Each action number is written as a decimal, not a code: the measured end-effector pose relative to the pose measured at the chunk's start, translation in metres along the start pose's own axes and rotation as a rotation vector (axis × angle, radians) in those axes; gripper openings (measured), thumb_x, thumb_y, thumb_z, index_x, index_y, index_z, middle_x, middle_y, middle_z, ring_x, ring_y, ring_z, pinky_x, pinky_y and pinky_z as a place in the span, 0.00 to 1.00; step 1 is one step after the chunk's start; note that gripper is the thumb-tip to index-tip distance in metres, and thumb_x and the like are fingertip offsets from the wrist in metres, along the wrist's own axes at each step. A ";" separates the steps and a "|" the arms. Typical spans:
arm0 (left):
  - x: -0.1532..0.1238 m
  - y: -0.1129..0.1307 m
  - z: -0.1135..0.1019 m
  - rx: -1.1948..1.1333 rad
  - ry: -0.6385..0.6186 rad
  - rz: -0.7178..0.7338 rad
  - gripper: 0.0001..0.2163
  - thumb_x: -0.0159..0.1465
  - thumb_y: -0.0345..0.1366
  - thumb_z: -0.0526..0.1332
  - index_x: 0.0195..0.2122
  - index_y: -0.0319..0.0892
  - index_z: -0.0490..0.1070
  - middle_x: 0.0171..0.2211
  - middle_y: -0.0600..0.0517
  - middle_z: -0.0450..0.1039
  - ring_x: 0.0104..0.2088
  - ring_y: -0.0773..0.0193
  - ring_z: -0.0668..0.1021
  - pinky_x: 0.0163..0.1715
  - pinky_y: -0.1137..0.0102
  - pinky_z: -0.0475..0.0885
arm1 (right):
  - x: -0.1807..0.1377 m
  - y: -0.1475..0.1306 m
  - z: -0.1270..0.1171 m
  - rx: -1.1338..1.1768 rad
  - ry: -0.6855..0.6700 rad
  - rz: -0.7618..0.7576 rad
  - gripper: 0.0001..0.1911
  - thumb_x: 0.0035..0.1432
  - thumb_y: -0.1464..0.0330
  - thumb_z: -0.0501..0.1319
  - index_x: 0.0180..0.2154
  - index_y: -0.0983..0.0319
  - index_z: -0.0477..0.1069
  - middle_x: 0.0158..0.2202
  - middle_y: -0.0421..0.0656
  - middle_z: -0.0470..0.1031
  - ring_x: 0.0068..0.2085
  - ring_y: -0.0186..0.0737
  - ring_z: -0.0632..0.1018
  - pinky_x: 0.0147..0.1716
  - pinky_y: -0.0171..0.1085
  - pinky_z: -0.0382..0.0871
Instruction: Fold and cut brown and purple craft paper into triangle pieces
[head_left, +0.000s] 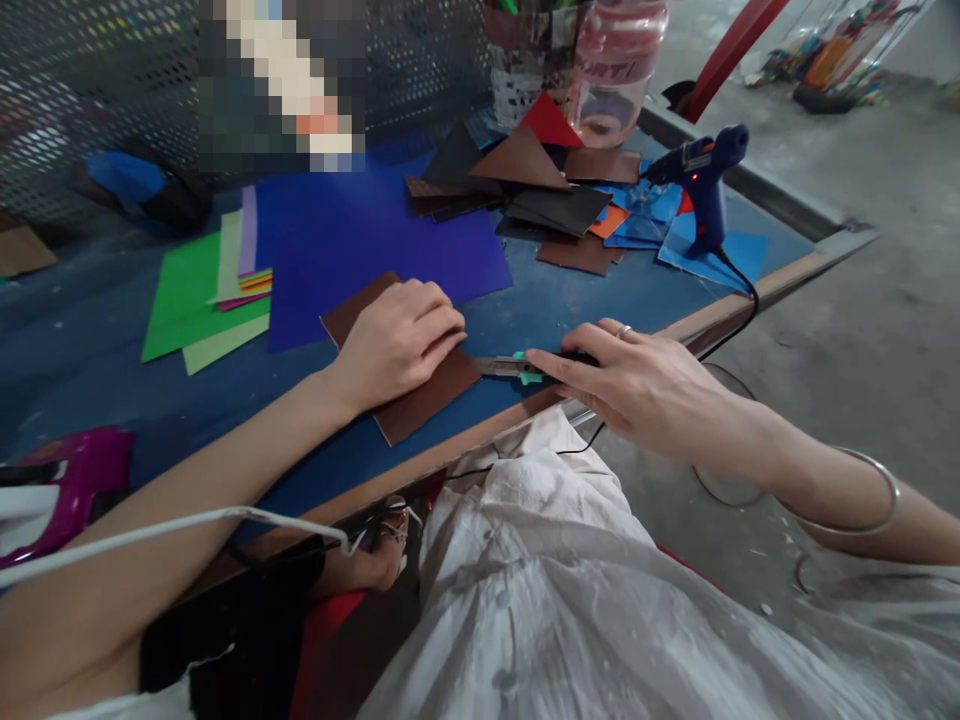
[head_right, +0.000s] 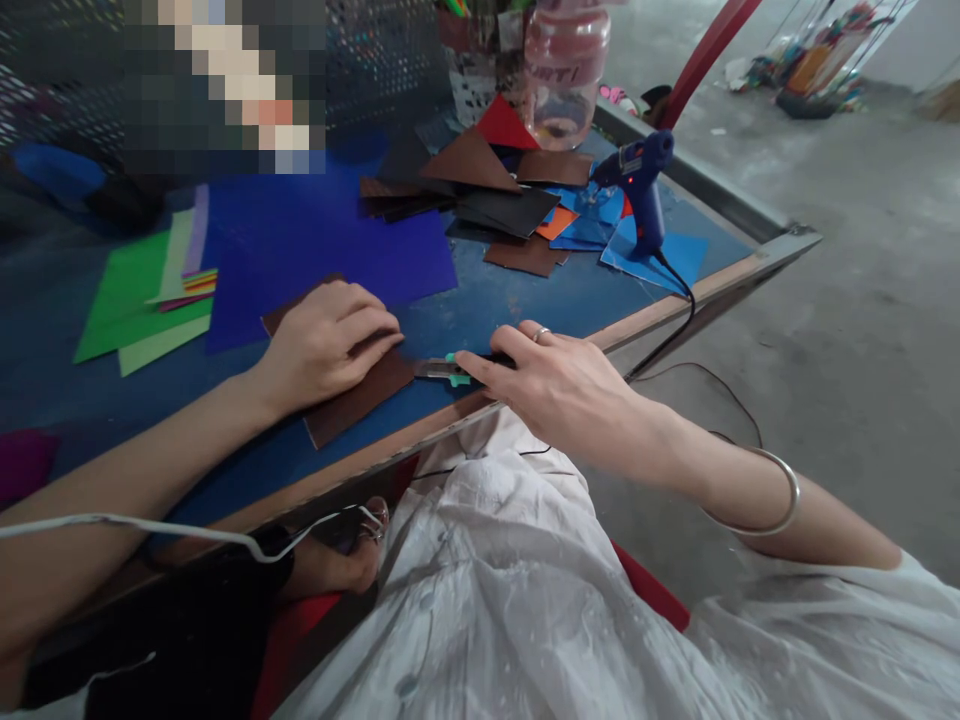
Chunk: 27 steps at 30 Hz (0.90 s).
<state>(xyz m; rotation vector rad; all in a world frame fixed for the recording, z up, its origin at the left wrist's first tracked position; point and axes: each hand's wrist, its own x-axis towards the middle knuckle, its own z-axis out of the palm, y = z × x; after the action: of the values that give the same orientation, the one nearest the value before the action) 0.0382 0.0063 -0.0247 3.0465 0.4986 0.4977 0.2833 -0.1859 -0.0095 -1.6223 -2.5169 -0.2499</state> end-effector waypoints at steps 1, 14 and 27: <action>-0.005 0.003 -0.002 -0.053 0.001 0.008 0.11 0.76 0.39 0.54 0.42 0.45 0.76 0.43 0.46 0.79 0.46 0.53 0.81 0.50 0.57 0.76 | 0.000 0.001 0.000 -0.004 0.000 -0.010 0.25 0.73 0.74 0.53 0.67 0.60 0.67 0.47 0.51 0.77 0.41 0.44 0.72 0.33 0.39 0.61; -0.044 0.002 -0.015 -0.204 -0.420 -0.007 0.26 0.80 0.50 0.43 0.77 0.54 0.55 0.78 0.53 0.52 0.78 0.51 0.55 0.77 0.48 0.47 | -0.005 0.002 -0.005 0.003 -0.020 -0.080 0.25 0.72 0.73 0.56 0.68 0.62 0.65 0.46 0.49 0.75 0.41 0.42 0.73 0.31 0.37 0.57; -0.044 0.003 -0.011 -0.183 -0.434 0.001 0.27 0.80 0.53 0.37 0.77 0.60 0.52 0.80 0.56 0.47 0.79 0.53 0.51 0.77 0.47 0.43 | -0.005 -0.006 -0.006 -0.043 -0.085 -0.103 0.31 0.68 0.77 0.56 0.70 0.60 0.61 0.45 0.48 0.72 0.38 0.40 0.71 0.30 0.36 0.57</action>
<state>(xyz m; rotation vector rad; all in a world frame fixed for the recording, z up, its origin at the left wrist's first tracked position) -0.0037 -0.0104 -0.0276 2.8511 0.4025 -0.1171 0.2799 -0.1939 -0.0050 -1.5526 -2.6806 -0.2535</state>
